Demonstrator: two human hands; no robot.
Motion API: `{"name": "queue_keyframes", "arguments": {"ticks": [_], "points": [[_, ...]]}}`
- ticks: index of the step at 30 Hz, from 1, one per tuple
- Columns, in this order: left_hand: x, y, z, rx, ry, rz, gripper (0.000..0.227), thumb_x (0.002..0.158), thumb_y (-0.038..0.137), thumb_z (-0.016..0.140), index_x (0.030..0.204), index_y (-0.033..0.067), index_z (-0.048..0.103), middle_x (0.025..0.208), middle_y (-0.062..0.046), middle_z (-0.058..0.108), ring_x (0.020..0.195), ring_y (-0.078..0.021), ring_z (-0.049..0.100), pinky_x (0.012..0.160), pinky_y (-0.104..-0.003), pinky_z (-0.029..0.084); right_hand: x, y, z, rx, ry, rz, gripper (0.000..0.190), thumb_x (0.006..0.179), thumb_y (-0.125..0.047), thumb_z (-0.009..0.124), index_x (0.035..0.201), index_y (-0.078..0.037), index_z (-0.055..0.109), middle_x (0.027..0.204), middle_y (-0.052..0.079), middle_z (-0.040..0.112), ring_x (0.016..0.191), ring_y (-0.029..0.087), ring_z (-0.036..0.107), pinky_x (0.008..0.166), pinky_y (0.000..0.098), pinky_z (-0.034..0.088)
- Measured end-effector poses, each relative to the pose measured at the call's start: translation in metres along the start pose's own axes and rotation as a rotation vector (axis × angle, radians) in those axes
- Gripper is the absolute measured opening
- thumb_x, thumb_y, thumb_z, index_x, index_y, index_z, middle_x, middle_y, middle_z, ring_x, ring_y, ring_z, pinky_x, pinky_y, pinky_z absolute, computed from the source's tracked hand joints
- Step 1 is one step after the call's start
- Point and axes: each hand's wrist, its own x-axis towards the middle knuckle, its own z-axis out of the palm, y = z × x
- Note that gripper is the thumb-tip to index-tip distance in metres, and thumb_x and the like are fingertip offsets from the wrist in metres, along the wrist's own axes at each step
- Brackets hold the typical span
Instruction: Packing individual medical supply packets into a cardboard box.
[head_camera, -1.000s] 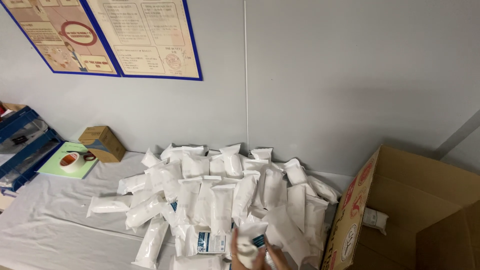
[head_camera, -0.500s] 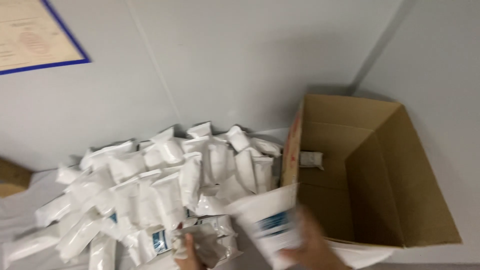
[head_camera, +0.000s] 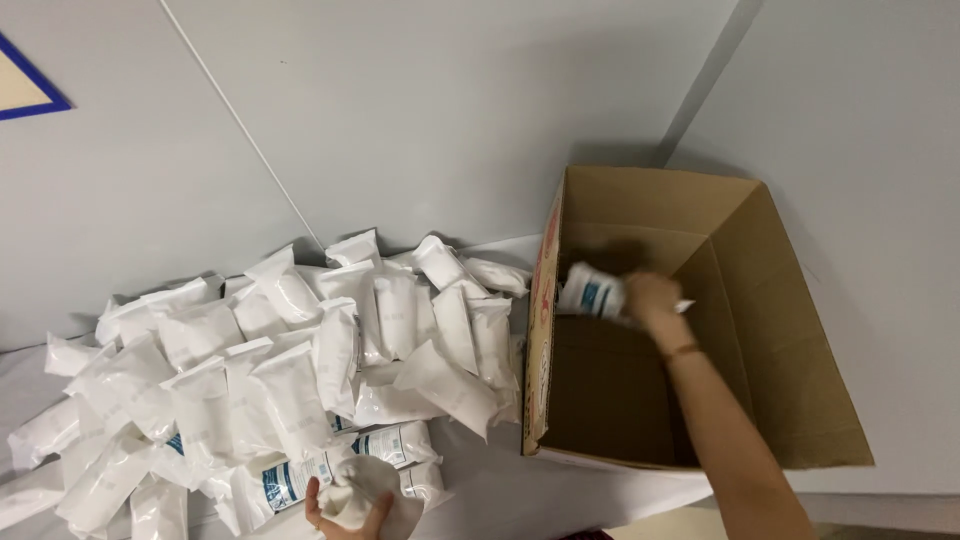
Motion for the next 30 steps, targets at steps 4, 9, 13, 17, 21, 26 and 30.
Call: {"name": "queue_keyframes", "arguments": {"ticks": [4, 9, 13, 17, 21, 26, 30], "points": [[0.045, 0.04, 0.045, 0.066, 0.054, 0.066, 0.141, 0.042, 0.008, 0.089, 0.163, 0.0092, 0.016, 0.136, -0.025, 0.055, 0.12, -0.0353, 0.061, 0.104, -0.046, 0.053, 0.061, -0.04, 0.104, -0.097, -0.17, -0.251, 0.046, 0.083, -0.034, 0.084, 0.124, -0.018, 0.073, 0.121, 0.008, 0.073, 0.107, 0.027, 0.073, 0.082, 0.0455, 0.064], [0.033, 0.048, 0.052, 0.195, -0.055, -0.165, 0.121, 0.047, 0.006, 0.09, 0.15, 0.0059, 0.028, 0.132, -0.021, 0.054, 0.112, -0.0313, 0.064, 0.094, -0.042, 0.056, 0.12, -0.059, 0.202, 0.127, 0.019, -0.341, 0.055, 0.084, -0.013, 0.076, 0.136, -0.022, 0.06, 0.131, 0.01, 0.066, 0.127, 0.032, 0.059, 0.093, 0.0496, 0.058], [0.011, 0.042, 0.04, 0.155, -0.037, -0.255, 0.104, 0.054, 0.006, 0.087, 0.145, 0.0033, 0.037, 0.128, -0.021, 0.059, 0.11, -0.0293, 0.067, 0.092, -0.04, 0.057, 0.108, -0.062, 0.188, 0.266, 0.322, -0.393, 0.043, 0.086, -0.013, 0.077, 0.126, -0.014, 0.06, 0.133, 0.013, 0.062, 0.126, 0.036, 0.059, 0.096, 0.0486, 0.057], [-0.022, 0.04, 0.021, 0.08, -0.036, -0.386, 0.08, 0.065, 0.007, 0.084, 0.137, -0.0006, 0.05, 0.122, -0.021, 0.067, 0.106, -0.0263, 0.071, 0.089, -0.038, 0.059, 0.089, -0.049, 0.152, 0.249, 0.161, -0.402, 0.067, 0.069, -0.022, 0.085, 0.128, -0.013, 0.056, 0.133, 0.015, 0.056, 0.127, 0.037, 0.054, 0.097, 0.0477, 0.055], [-0.035, 0.061, 0.027, -0.011, -0.03, -0.457, 0.062, 0.074, 0.007, 0.082, 0.131, -0.0037, 0.06, 0.117, -0.021, 0.074, 0.102, -0.024, 0.075, 0.087, -0.036, 0.06, 0.102, -0.042, 0.122, 0.294, 0.165, -0.348, 0.064, 0.079, -0.049, 0.081, 0.129, -0.012, 0.065, 0.126, 0.019, 0.066, 0.119, 0.037, 0.061, 0.097, 0.0475, 0.053], [-0.03, 0.176, 0.067, 0.498, 0.044, -0.486, 0.05, 0.096, 0.026, 0.066, 0.136, -0.0028, 0.063, 0.119, -0.029, 0.07, 0.082, -0.0441, 0.064, 0.071, -0.05, 0.048, 0.006, -0.031, -0.039, 0.659, 0.491, -0.317, 0.034, 0.097, -0.034, 0.071, 0.121, -0.009, 0.074, 0.107, 0.018, 0.075, 0.095, 0.032, 0.073, 0.082, 0.0446, 0.058], [-0.023, 0.187, 0.058, 0.78, 0.039, -0.309, 0.062, 0.09, 0.039, 0.06, 0.132, -0.0064, 0.056, 0.127, -0.028, 0.058, 0.092, -0.0356, 0.065, 0.078, -0.042, 0.054, -0.154, -0.034, -0.134, 1.291, 0.849, -0.665, 0.022, 0.118, -0.019, 0.064, 0.124, 0.002, 0.068, 0.111, 0.012, 0.072, 0.102, 0.022, 0.069, 0.09, 0.0303, 0.056]]}}
